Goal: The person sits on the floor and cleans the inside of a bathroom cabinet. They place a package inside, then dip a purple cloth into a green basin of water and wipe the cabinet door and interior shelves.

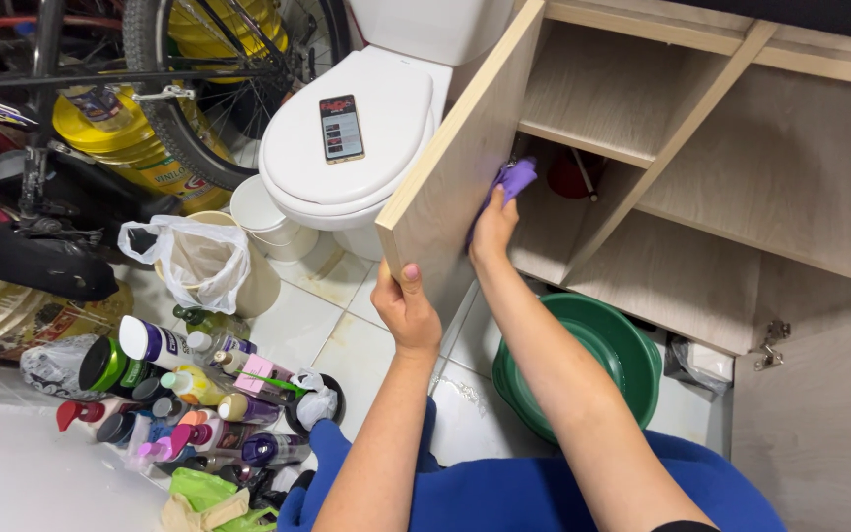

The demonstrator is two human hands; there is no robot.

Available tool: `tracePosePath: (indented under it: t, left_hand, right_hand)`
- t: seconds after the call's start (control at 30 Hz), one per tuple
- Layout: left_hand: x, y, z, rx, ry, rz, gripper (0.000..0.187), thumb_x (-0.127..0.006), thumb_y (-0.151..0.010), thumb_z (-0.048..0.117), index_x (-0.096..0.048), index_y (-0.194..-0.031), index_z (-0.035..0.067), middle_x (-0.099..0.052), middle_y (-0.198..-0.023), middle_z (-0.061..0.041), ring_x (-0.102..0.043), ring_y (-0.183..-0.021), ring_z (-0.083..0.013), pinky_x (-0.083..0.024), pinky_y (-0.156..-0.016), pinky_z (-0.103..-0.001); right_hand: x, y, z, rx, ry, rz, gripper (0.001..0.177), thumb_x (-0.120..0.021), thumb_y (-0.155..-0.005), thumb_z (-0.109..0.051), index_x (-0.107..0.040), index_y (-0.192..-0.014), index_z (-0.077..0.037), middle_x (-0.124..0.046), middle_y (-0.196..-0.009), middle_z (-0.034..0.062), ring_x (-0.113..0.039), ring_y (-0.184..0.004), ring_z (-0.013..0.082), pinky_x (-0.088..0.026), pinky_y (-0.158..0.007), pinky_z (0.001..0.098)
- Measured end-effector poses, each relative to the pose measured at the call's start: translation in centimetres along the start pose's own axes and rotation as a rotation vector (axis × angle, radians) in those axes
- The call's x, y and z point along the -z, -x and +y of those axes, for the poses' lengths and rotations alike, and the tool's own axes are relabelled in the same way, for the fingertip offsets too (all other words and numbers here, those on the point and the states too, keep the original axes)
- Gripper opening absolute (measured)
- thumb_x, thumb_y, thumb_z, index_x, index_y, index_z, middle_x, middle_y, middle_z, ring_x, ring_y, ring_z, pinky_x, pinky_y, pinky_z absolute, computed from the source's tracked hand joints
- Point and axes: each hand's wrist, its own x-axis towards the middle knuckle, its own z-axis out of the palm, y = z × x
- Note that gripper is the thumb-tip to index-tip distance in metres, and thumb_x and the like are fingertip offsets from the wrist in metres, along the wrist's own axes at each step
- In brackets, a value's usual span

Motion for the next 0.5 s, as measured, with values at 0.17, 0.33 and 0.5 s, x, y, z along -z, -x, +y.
tracePosePath:
  t: [0.17,0.33,0.5]
  left_hand:
    - [0.6,-0.4,-0.1,0.005,0.050,-0.041,0.056,-0.053,-0.109,0.050,-0.063,-0.120,-0.004,-0.067,-0.098,-0.003,-0.058,-0.088,-0.0104,-0.048,-0.079,-0.026]
    - [1.0,-0.3,-0.8,0.105,0.041,-0.046,0.054,-0.054,-0.107,0.050,-0.065,-0.112,-0.002,-0.057,-0.083,0.002,-0.046,-0.074,-0.0074,-0.038,-0.067,-0.023]
    - [1.2,-0.2,-1.2,0.104,0.063,-0.045,0.050,-0.055,-0.108,0.048,-0.064,-0.110,-0.001,-0.055,-0.085,0.002,-0.046,-0.078,-0.0075,-0.039,-0.070,-0.023]
  right_hand:
    - [-0.4,5.6,-5.5,-0.050,0.028,-0.171,0.047,-0.044,-0.111,-0.028,-0.052,-0.145,0.003,-0.061,-0.139,0.0132,-0.057,-0.124,0.0193,-0.044,-0.108,0.0330]
    - [-0.7,7.8,-13.0,0.220,0.257,-0.550,0.060,-0.029,-0.116,-0.041,-0.043,-0.156,0.002,-0.047,-0.162,0.0179,-0.041,-0.152,0.0265,-0.026,-0.127,0.0341]
    - [-1.8,4.4,-16.8,0.569,0.648,-0.798,0.064,-0.026,-0.115,-0.045,-0.024,-0.168,-0.009,0.001,-0.178,0.0191,0.003,-0.167,0.0366,-0.001,-0.135,0.0460]
